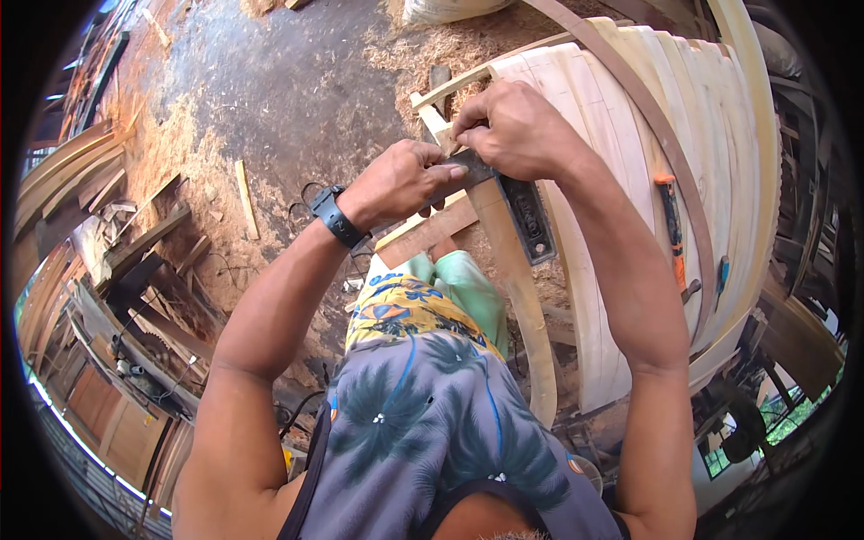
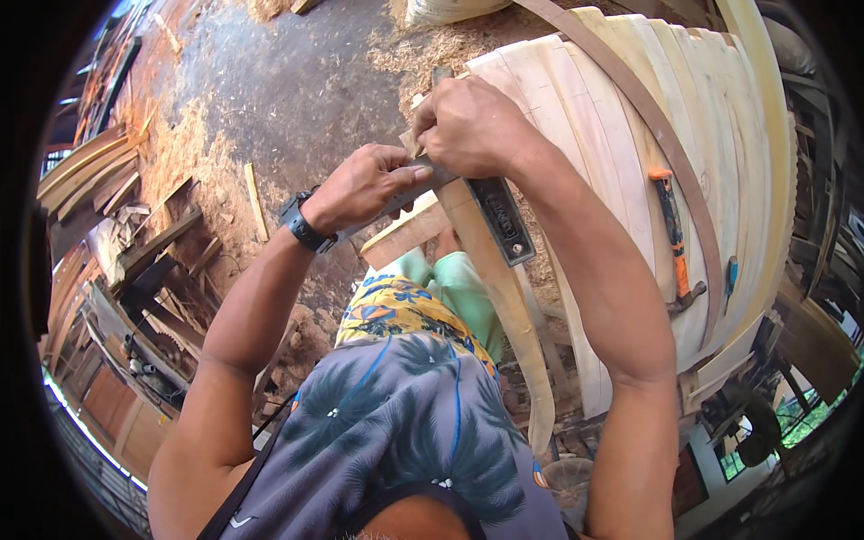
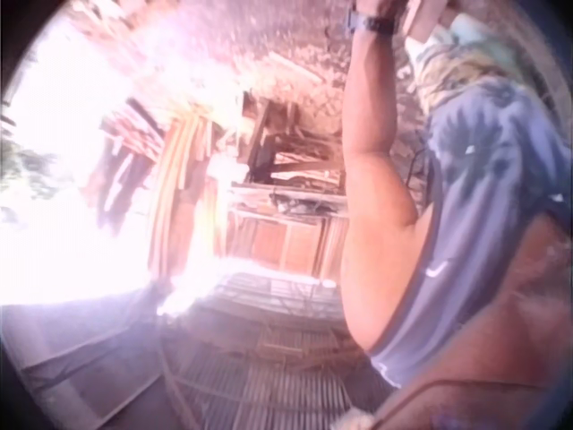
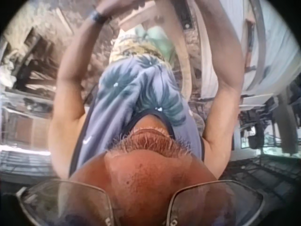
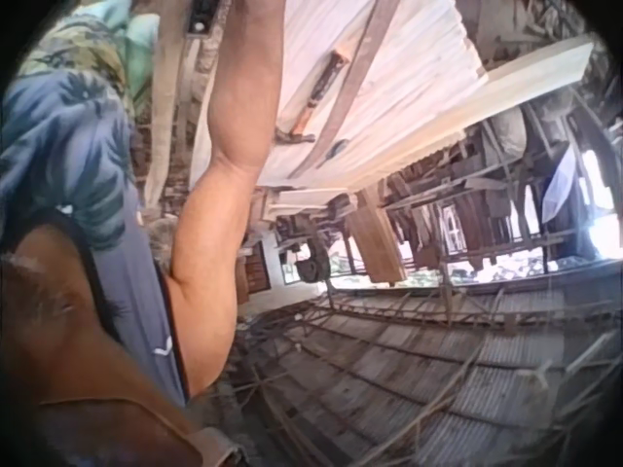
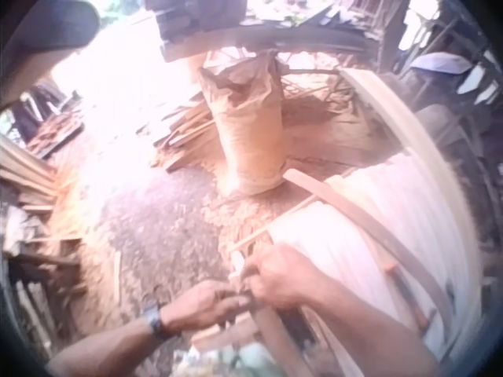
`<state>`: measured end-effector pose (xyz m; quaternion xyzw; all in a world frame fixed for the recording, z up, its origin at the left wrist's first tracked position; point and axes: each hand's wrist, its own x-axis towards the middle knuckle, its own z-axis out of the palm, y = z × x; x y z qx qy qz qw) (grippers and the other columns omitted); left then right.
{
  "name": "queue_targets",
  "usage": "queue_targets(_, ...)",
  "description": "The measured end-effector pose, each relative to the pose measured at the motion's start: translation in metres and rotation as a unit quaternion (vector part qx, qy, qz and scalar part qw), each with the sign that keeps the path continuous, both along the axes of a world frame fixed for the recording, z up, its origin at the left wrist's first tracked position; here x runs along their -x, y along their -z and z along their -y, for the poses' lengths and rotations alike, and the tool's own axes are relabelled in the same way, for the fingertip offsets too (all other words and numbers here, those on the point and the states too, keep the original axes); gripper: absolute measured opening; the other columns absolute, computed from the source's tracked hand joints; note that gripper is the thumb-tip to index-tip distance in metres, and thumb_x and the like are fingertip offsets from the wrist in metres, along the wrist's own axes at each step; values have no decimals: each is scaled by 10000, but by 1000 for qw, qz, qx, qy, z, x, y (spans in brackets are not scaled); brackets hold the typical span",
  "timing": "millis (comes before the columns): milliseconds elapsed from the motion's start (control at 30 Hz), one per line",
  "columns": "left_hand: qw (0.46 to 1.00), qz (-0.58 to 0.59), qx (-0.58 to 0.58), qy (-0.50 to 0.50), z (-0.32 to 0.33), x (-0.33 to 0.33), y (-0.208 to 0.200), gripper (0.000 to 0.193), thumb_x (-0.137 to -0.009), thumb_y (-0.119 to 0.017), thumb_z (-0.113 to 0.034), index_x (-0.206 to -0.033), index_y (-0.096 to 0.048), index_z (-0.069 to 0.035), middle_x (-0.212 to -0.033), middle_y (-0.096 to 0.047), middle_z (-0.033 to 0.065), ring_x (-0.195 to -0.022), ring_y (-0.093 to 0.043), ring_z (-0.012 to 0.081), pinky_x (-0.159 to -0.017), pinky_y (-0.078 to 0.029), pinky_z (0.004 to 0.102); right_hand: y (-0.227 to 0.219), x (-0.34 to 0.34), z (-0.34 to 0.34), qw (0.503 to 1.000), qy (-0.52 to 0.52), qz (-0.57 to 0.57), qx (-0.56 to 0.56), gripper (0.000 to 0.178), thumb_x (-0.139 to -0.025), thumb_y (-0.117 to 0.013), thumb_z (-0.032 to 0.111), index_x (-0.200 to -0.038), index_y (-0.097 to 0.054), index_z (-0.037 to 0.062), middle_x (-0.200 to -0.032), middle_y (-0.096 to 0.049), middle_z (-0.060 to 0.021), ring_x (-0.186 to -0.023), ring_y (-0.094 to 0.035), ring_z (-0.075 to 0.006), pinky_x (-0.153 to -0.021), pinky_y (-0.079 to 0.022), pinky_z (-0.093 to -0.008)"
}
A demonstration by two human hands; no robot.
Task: Assembling and marking curved wooden pieces for furniture construction using a hammer and a square.
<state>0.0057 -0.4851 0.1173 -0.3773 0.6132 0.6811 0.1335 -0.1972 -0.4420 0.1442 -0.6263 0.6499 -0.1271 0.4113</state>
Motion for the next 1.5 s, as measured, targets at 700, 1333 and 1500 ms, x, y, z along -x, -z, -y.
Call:
queue_targets(700,983,-82,167,2,-79,8,-24,553,-1009,-632,-502,-962,-769,32,-633,-638,31,-564,-595,87,-525,-492,279,-35,-41,-346,702,630,294,155,117,-892,-685,23,-982,-719,-45,-932,-700,-92,-837,-629,-183,-823,-488,-307)
queue_targets(1333,858,-248,-446,57,-547,-15,-73,147,-1007,-643,-152,-1102,-604,-46,-862,-638,22,-785,-600,119,-692,-520,293,-88,-297,-601,605,751,-144,223,516,-814,-731,146,-1278,-590,-32,-1054,-703,-149,-810,-662,-230,-783,-533,-344)
queue_targets(1500,803,-351,-92,473,-551,-48,-77,528,-940,-750,-378,-1280,-638,10,-1177,-715,186,-1079,-691,303,-962,-543,402,-55,-375,-667,448,869,-139,155,353,-770,-774,156,-1031,-633,-36,-854,-688,-137,-758,-659,-243,-730,-518,-378)
